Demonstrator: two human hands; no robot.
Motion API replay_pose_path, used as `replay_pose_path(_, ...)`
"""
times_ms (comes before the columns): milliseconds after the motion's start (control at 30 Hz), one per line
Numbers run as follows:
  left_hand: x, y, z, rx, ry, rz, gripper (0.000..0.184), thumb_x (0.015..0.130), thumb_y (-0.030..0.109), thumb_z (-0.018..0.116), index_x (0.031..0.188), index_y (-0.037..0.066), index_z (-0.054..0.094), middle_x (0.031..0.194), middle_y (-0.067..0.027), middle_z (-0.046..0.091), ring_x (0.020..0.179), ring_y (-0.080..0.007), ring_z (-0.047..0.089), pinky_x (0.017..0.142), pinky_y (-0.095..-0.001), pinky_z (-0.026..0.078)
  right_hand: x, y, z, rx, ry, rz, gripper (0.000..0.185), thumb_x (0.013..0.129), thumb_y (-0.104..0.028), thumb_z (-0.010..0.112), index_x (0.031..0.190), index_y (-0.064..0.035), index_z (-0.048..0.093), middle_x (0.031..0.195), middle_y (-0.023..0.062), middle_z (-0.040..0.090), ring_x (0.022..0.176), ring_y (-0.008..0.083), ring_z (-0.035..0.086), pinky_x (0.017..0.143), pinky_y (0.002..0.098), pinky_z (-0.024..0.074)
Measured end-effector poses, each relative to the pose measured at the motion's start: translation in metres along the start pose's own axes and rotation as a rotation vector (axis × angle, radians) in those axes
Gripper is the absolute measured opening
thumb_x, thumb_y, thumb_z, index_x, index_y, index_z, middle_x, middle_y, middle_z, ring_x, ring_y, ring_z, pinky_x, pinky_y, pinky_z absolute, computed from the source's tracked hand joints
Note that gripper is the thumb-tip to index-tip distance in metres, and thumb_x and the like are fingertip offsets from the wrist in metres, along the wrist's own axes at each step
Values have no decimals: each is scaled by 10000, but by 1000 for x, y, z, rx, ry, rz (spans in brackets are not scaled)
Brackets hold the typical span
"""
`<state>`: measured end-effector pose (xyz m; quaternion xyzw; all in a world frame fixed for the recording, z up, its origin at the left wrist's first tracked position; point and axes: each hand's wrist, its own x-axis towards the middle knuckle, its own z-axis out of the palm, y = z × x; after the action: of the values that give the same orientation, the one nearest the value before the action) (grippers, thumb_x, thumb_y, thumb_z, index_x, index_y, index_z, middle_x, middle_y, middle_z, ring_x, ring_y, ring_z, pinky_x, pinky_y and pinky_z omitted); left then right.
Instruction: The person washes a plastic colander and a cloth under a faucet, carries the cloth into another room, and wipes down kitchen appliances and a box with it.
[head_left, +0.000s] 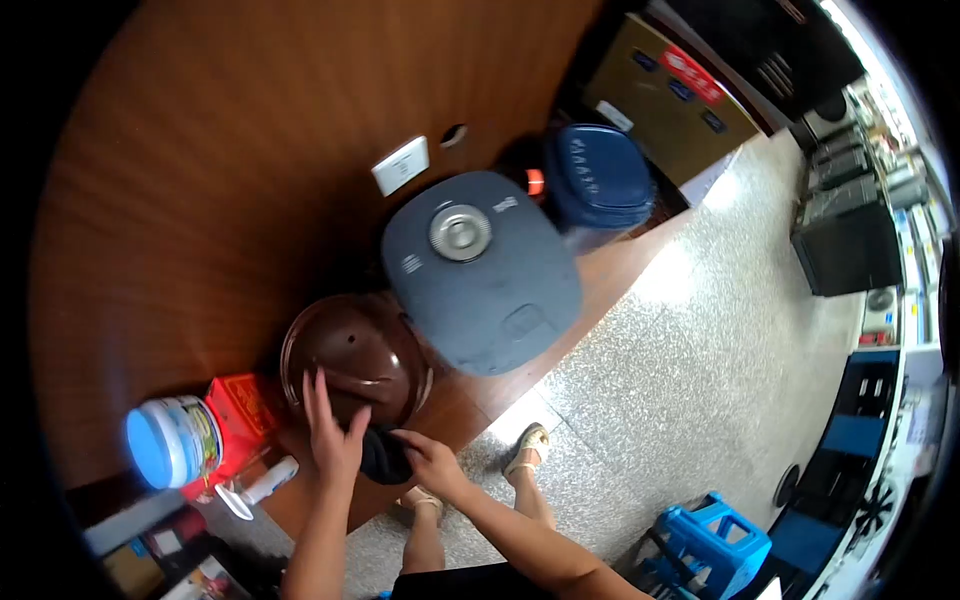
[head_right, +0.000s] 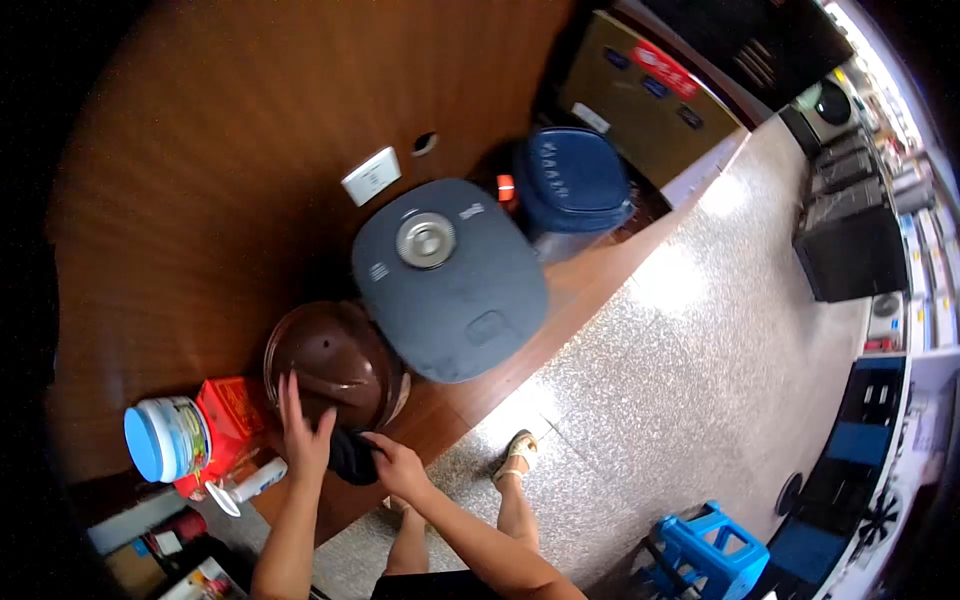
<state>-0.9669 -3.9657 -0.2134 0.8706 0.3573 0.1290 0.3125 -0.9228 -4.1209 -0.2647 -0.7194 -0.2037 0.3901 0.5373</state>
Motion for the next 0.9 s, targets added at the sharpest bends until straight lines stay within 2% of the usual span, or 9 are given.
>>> replay_pose_path(100, -69, 20, -1, -205, -444, -88, 727, 703, 209, 731, 1312, 52, 364, 1229, -198, 478, 1137, -297, 480, 940, -367, 392, -31, 1, -79, 281, 45, 100, 302, 871, -24, 466, 1168, -8, 517, 1086, 99, 581, 1013, 182, 540, 896, 268, 401)
replay_pose_path(200, -107, 81, 31, 75, -1196, -210, 575, 668, 355, 751, 1088, 1, 584, 1012, -161, 627, 946, -254, 601, 835, -340, 453, -59, 13, -164, 996, 449, 755, 298, 916, -204, 451, 1140, -14, 501, 1042, 122, 570, 957, 252, 564, 802, 388, 485)
replay_pose_path(267, -103, 136, 67, -113, -1239, -358, 542, 668, 428, 727, 976, -8, 635, 889, -153, 653, 891, -271, 617, 785, -335, 467, -73, 35, -203, 1154, 550, 558, 320, 914, -202, 429, 1145, 14, 480, 1092, 143, 555, 1012, 274, 541, 897, 420, 429)
replay_pose_path(367, -86, 186, 128, -502, -997, -240, 436, 722, 283, 705, 1021, -8, 582, 919, -146, 631, 846, -234, 613, 762, -330, 465, -61, 16, -273, 1170, 796, 51, 308, 928, -185, 390, 1136, 23, 480, 1116, 148, 548, 1039, 260, 519, 958, 382, 372)
replay_pose_path(533, 13, 295, 194, -983, -442, 80, 587, 769, 78, 623, 1267, 42, 315, 1082, -113, 508, 1007, -215, 512, 844, -335, 412, 36, -57, -371, 812, 998, -229, 371, 925, -199, 450, 1239, -3, 429, 1101, 90, 534, 977, 154, 510, 853, 265, 409)
replay_pose_path(700, 146, 340, 215, -433, -61, 280, 548, 691, 62, 682, 1192, 87, 462, 1101, -181, 464, 1021, -363, 476, 887, -373, 396, 196, -86, -421, -608, 686, -185, 861, 809, -420, 580, 1321, 140, 172, 1358, 339, 222, 1297, 456, 150, 1080, 411, 133)
replay_pose_path(733, 163, 335, 228, -302, -13, 211, 588, 694, 118, 705, 1220, 117, 442, 1135, -187, 415, 993, -390, 477, 874, -385, 408, 221, -81, -423, -719, 582, 37, 933, 806, -540, 506, 1325, 148, 148, 1383, 326, 180, 1308, 452, 105, 1085, 433, 102)
replay_pose_path(833, 200, 307, 258, -226, -92, -178, 687, 740, 242, 685, 1315, 163, 316, 1248, -200, 326, 1117, -394, 426, 882, -397, 438, 262, -70, -430, -1113, 573, -7, 1015, 779, -653, 426, 1339, 138, 126, 1418, 301, 88, 1323, 437, 52, 1084, 465, 59)
replay_pose_path(900, 196, 294, 282, -279, 32, -110, 882, 723, 217, 710, 1393, 106, 147, 1363, -242, 238, 1201, -394, 368, 975, -374, 361, 272, -79, -433, -1123, 463, -236, 1012, 758, -594, 525, 1340, 134, 130, 1419, 299, 101, 1324, 440, 60, 1080, 476, 54)
